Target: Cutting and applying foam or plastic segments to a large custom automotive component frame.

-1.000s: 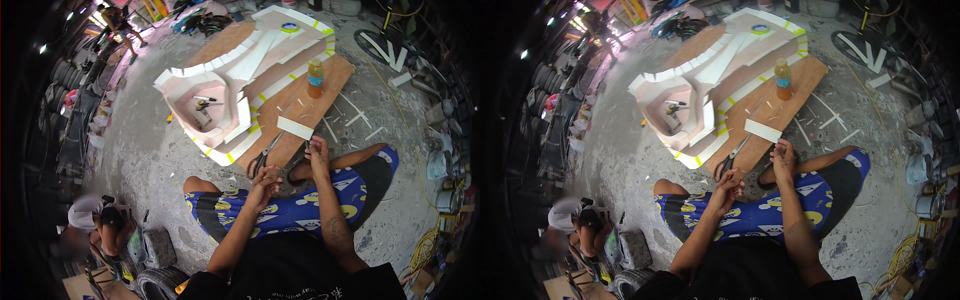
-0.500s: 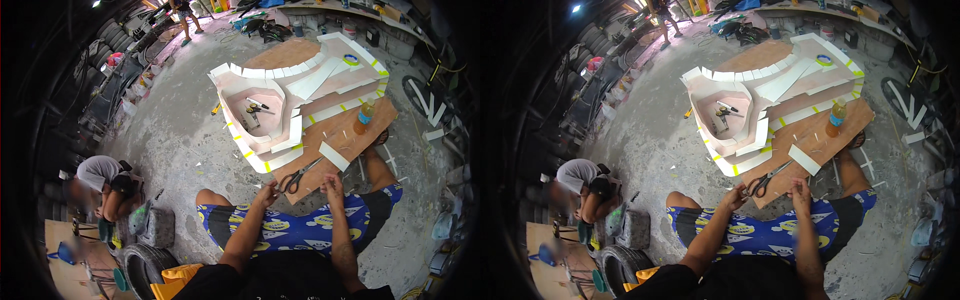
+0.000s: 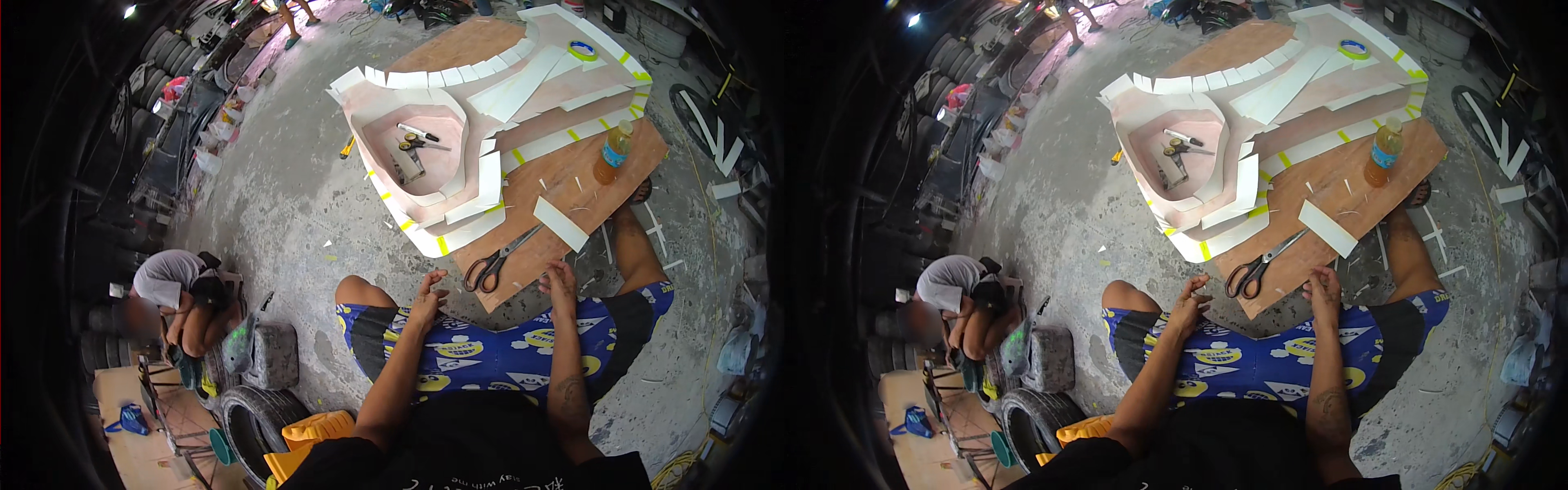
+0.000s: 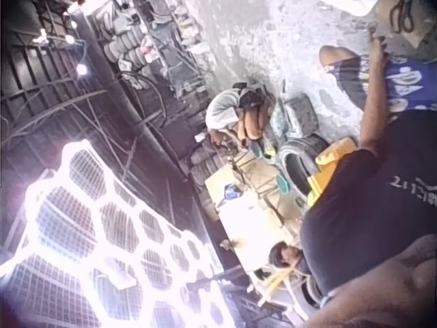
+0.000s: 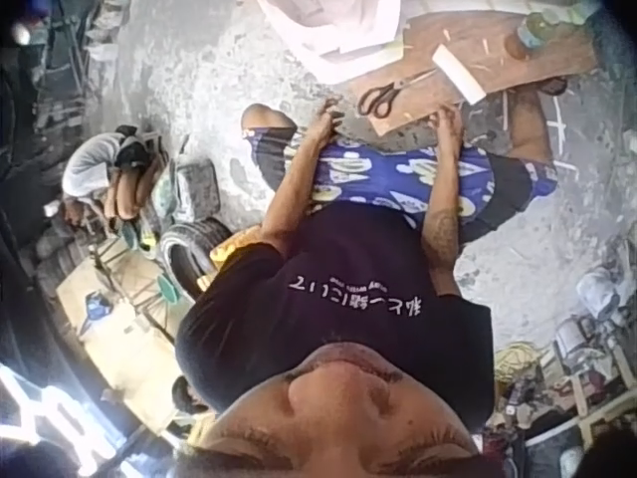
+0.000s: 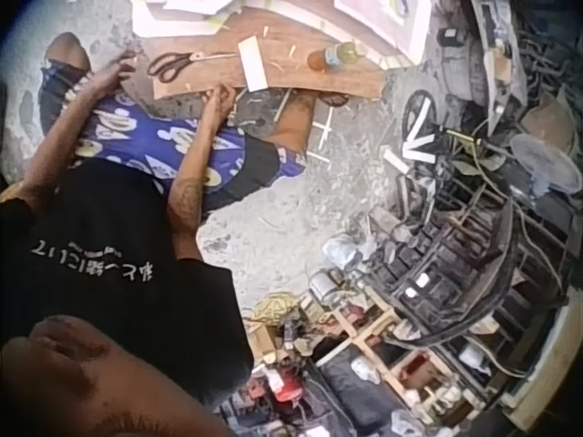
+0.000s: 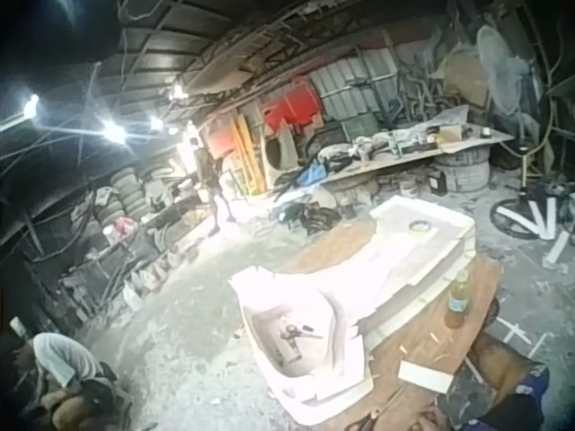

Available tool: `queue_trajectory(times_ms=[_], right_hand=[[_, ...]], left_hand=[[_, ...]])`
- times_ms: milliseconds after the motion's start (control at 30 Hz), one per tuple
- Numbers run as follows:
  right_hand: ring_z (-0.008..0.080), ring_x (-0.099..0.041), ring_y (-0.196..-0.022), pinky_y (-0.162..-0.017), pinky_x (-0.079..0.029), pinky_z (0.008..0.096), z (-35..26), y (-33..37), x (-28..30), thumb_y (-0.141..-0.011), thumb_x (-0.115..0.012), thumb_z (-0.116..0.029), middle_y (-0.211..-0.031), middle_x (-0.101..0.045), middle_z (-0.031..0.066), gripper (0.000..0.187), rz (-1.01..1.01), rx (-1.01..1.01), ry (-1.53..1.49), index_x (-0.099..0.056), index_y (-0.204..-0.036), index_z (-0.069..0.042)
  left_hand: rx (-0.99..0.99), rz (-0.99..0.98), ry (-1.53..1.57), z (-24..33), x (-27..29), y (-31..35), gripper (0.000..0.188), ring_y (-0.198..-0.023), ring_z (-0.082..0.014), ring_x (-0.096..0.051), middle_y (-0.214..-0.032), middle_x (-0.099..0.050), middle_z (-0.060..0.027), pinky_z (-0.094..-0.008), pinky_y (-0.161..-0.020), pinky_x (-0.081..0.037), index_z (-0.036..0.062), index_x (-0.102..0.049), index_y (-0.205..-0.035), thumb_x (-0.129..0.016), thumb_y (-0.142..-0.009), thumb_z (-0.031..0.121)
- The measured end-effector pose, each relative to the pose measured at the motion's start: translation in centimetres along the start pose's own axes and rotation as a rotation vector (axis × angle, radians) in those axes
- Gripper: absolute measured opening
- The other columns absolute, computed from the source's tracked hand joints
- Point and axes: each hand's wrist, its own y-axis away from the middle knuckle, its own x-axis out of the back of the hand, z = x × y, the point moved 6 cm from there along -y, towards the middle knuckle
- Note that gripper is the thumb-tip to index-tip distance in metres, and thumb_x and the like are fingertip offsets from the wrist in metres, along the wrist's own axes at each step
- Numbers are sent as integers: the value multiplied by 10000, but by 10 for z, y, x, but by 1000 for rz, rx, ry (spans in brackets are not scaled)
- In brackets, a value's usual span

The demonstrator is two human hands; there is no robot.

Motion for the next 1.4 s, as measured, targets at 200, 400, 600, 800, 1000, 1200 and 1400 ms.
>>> queue_trajectory(times_ms=[200,400,600,800,1000,1200,1400], right_hand=[[109,-615,-837,-704,-531,242,-6,7,1,-969,-642,-222,-1061,-615,50,253,-11,20,-67,-605,-1155,-53],[117,-615,-827,-736,-537,264,-6,4,14,-966,-665,-248,-1031,-624,26,266,34,21,-47,-612,-1168,-84],[131,-629,-850,-717,-550,285,4,-53,58,-887,-773,-291,-1044,-623,95,435,384,393,53,-574,-1166,-23],[185,-682,-656,-541,-599,314,5,-84,39,-831,-834,-201,-885,-673,129,397,202,8,-289,-558,-1034,-1],[165,-657,-881,-811,-574,332,-5,-76,77,-891,-749,-196,-962,-651,80,300,190,152,-396,-587,-1069,-17],[226,-679,-918,-843,-600,394,-58,-33,65,-936,-643,-117,-1030,-650,111,205,77,316,-525,-552,-1099,-34],[189,-664,-895,-780,-598,365,-67,-19,45,-941,-650,-126,-1033,-649,73,206,-28,260,-499,-542,-1108,-76]], left_hand=[[-144,-64,314,4,-24,-7,597,-869,-181,-452,-1405,-465,11,-243,-757,-381,118,-597,-1358,-468,-827,-124],[-648,301,-1066,21,-37,12,754,-1149,-321,-527,-1401,-466,-181,-410,-1033,-426,179,-572,-1422,-511,-715,-76],[-677,326,-904,69,-56,45,507,-1040,-360,-592,-1182,-555,-251,-432,-898,-493,6,-486,-1357,-578,-862,-57],[-757,73,-1150,75,-129,33,477,-1040,-477,-544,-1119,-566,-288,-531,-925,-462,42,-460,-1398,-586,-944,112],[-674,175,-1227,59,-129,21,537,-960,-504,-612,-1067,-590,-307,-538,-852,-508,19,-412,-1398,-623,-928,170],[-650,218,-1120,64,-116,28,480,-930,-471,-646,-1049,-619,-296,-513,-826,-530,-4,-459,-1330,-636,-921,172],[-690,63,-670,73,-95,56,471,-818,-304,-686,-901,-679,-173,-372,-742,-547,1,-498,-1303,-681,-869,-8]])
